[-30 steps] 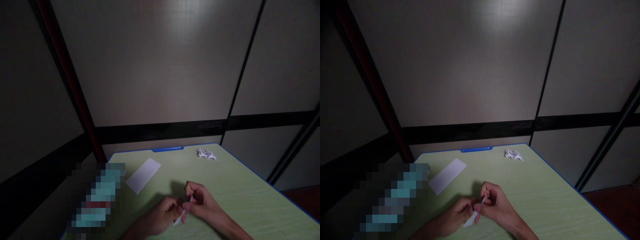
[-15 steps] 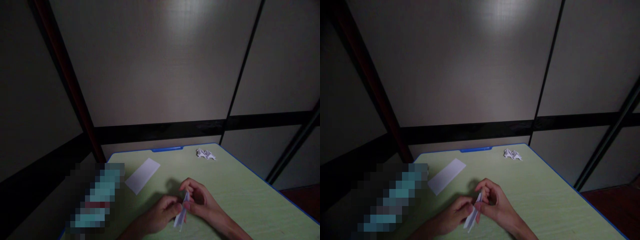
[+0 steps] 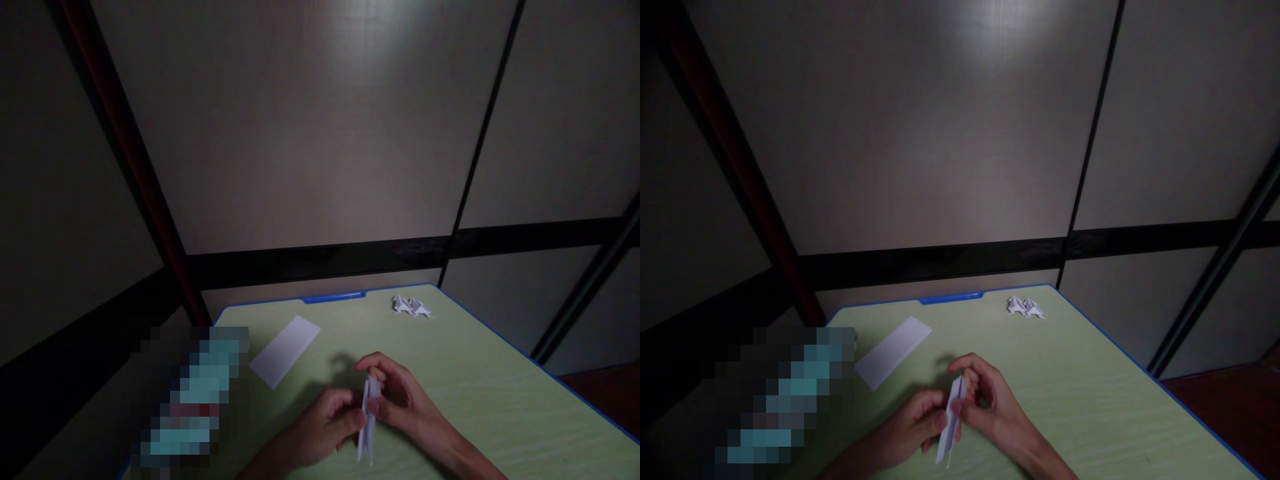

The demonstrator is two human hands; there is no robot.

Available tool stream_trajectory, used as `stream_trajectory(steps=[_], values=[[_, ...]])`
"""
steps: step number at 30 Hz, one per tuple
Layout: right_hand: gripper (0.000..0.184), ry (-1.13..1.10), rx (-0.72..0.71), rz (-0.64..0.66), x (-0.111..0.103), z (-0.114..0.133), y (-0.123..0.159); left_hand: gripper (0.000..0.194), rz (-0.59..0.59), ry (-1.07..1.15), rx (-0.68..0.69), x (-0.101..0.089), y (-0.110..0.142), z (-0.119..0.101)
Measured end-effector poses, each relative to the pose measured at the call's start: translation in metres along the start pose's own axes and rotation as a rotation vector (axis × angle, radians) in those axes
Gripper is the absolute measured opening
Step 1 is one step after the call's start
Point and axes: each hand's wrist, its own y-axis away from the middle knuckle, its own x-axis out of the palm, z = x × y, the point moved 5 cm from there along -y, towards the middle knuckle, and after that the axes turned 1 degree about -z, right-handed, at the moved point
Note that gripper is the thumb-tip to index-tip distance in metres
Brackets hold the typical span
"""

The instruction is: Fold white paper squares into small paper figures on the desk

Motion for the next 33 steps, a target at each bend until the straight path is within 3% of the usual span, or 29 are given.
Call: stream_trajectory(steps=[10, 17, 33], values=[[0.027, 0.076, 0.012, -0.002, 0.002, 0.0042, 0.0005, 0.051, 0.004, -0.034, -0.023, 0.0018, 0.0002, -0.0049], [0.029, 0.01, -0.011, 0.022, 0.0025, 0.0039, 0.0007, 0.052, -0.008, -0.048, -0.034, 0.0015, 0.0005, -0.006], [0.03, -0.067, -0.02, 0.065, 0.0042, 0.0004, 0.0026, 0.025, -0.042, -0.061, -0.038, 0.0039, 0.002, -0.0104]])
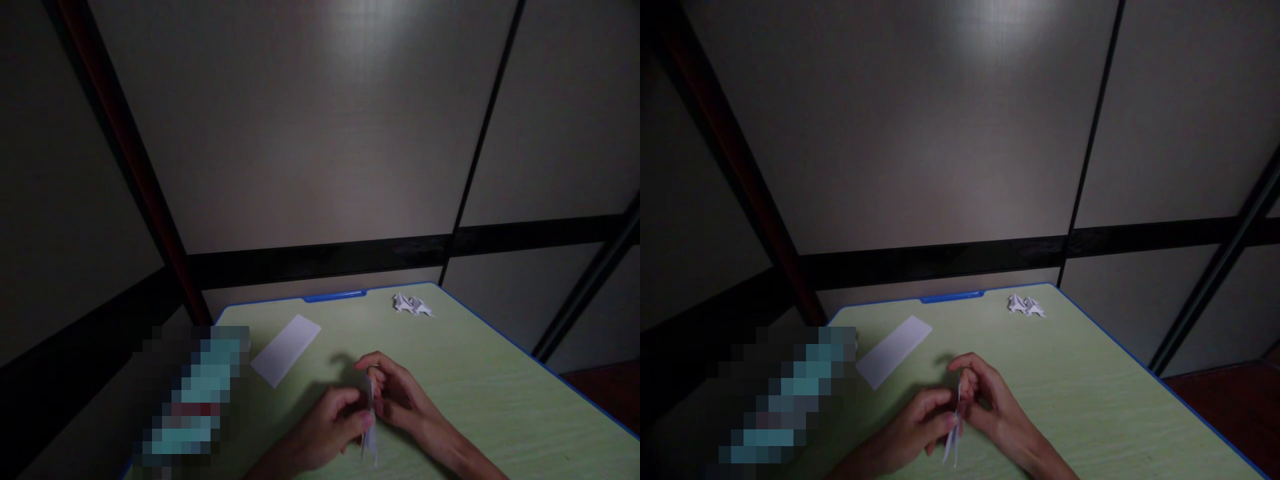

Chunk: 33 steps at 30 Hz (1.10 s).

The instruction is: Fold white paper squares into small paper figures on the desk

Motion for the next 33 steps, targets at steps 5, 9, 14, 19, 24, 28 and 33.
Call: stream_trajectory(steps=[5, 9, 14, 19, 24, 28, 33], values=[[0.03, -0.004, 0.002, -0.006, -0.001, -0.001, -0.001, 0.028, -0.017, 0.006, 0.016, -0.003, -0.001, 0.006], [0.031, 0.001, 0.007, -0.024, -0.001, 0.0, -0.001, 0.028, -0.019, 0.015, 0.04, -0.004, -0.002, 0.009], [0.031, -0.011, 0.022, -0.005, 0.001, 0.0, -0.001, 0.027, -0.034, -0.007, 0.004, -0.003, -0.001, 0.007], [0.032, -0.04, 0.028, 0.003, 0.002, -0.002, -0.001, 0.029, 0.008, 0.006, 0.03, -0.002, 0.0, 0.006], [0.029, 0.008, 0.016, -0.004, 0.0, 0.0, 0.0, 0.034, 0.019, 0.023, 0.052, -0.003, -0.002, 0.009], [0.041, 0.056, -0.002, 0.005, 0.004, 0.005, 0.002, 0.033, -0.002, 0.05, 0.069, -0.003, -0.004, 0.009], [0.06, -0.037, 0.031, 0.064, 0.019, 0.009, 0.004, 0.03, -0.058, 0.064, 0.071, -0.005, -0.003, 0.011]])
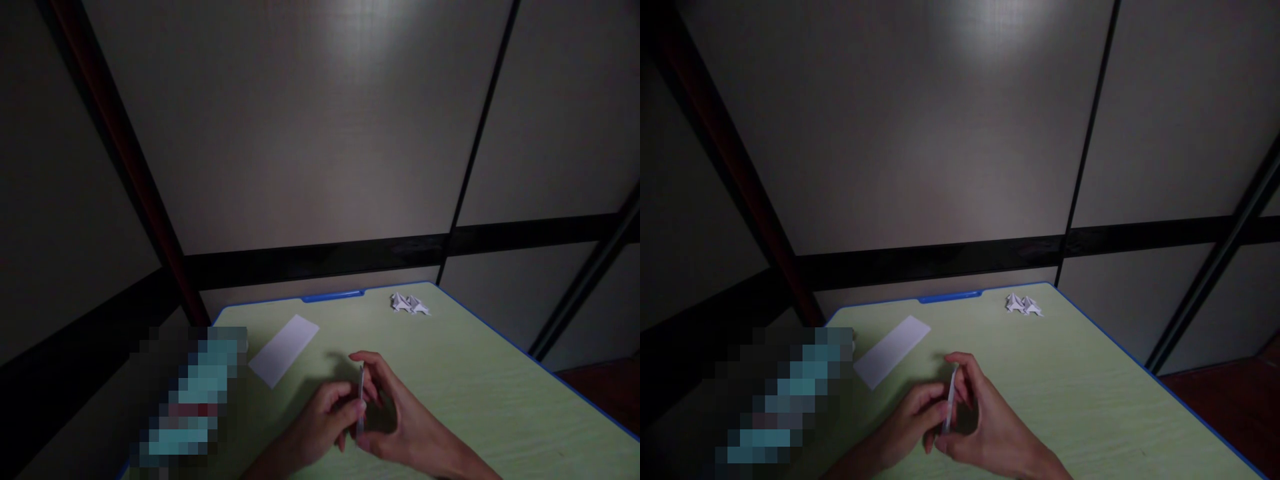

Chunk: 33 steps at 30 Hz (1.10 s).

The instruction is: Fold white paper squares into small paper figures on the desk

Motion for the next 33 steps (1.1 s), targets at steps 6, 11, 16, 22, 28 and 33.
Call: stream_trajectory(steps=[6, 11, 16, 22, 28, 33], values=[[0.056, 0.038, 0.025, -0.017, -0.001, -0.002, 0.0, 0.031, -0.021, 0.011, -0.001, -0.002, -0.002, -0.001], [0.055, 0.089, 0.016, -0.005, -0.005, 0.001, 0.002, 0.031, -0.044, 0.052, -0.037, -0.003, 0.001, -0.002], [0.048, 0.181, -0.012, -0.169, -0.016, 0.002, 0.001, 0.027, -0.196, 0.152, -0.072, -0.011, 0.004, 0.016], [0.025, 0.084, -0.028, -0.226, -0.025, -0.007, -0.006, 0.013, -0.295, 0.18, -0.133, -0.015, 0.003, 0.02], [0.021, -0.098, 0.1, -0.231, -0.031, -0.02, -0.01, 0.027, -0.323, 0.139, -0.093, -0.016, -0.001, 0.001], [0.025, -0.117, 0.131, -0.343, -0.037, -0.024, -0.01, 0.029, -0.459, 0.096, -0.007, -0.031, -0.002, -0.007]])
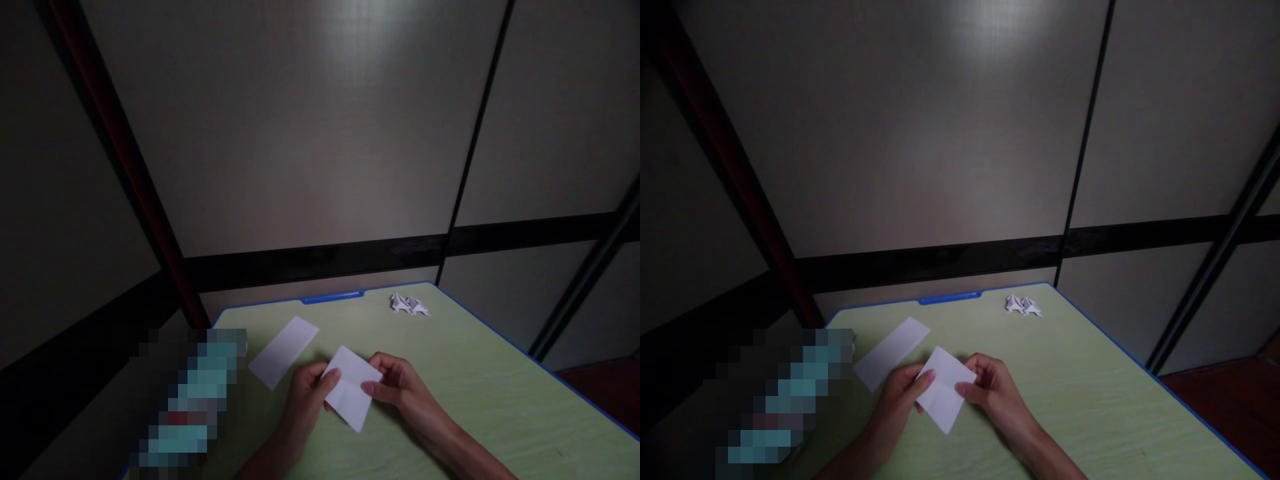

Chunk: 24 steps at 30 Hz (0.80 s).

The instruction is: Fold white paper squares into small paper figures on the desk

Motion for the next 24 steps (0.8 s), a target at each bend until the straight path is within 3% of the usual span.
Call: stream_trajectory(steps=[3, 7, 13, 18, 21, 24], values=[[0.025, 0.043, 0.004, 0.003, -0.001, -0.003, -0.001, 0.032, -0.068, -0.006, 0.018, -0.005, -0.002, -0.002], [0.028, 0.042, 0.03, 0.039, -0.001, -0.008, 0.0, 0.031, -0.052, 0.013, 0.022, -0.004, -0.003, -0.001], [0.026, -0.018, 0.026, -0.013, -0.003, -0.008, 0.0, 0.032, -0.031, 0.044, -0.001, -0.003, -0.004, 0.003], [0.022, -0.05, 0.013, -0.071, -0.005, -0.004, -0.002, 0.041, -0.092, 0.085, 0.031, -0.007, -0.004, -0.004], [0.017, 0.053, 0.05, -0.1, -0.006, -0.004, -0.001, 0.032, -0.113, 0.052, 0.06, -0.007, -0.001, -0.007], [0.011, 0.211, 0.081, 0.009, 0.0, -0.005, 0.002, 0.017, -0.084, -0.02, 0.094, -0.002, 0.002, -0.007]])
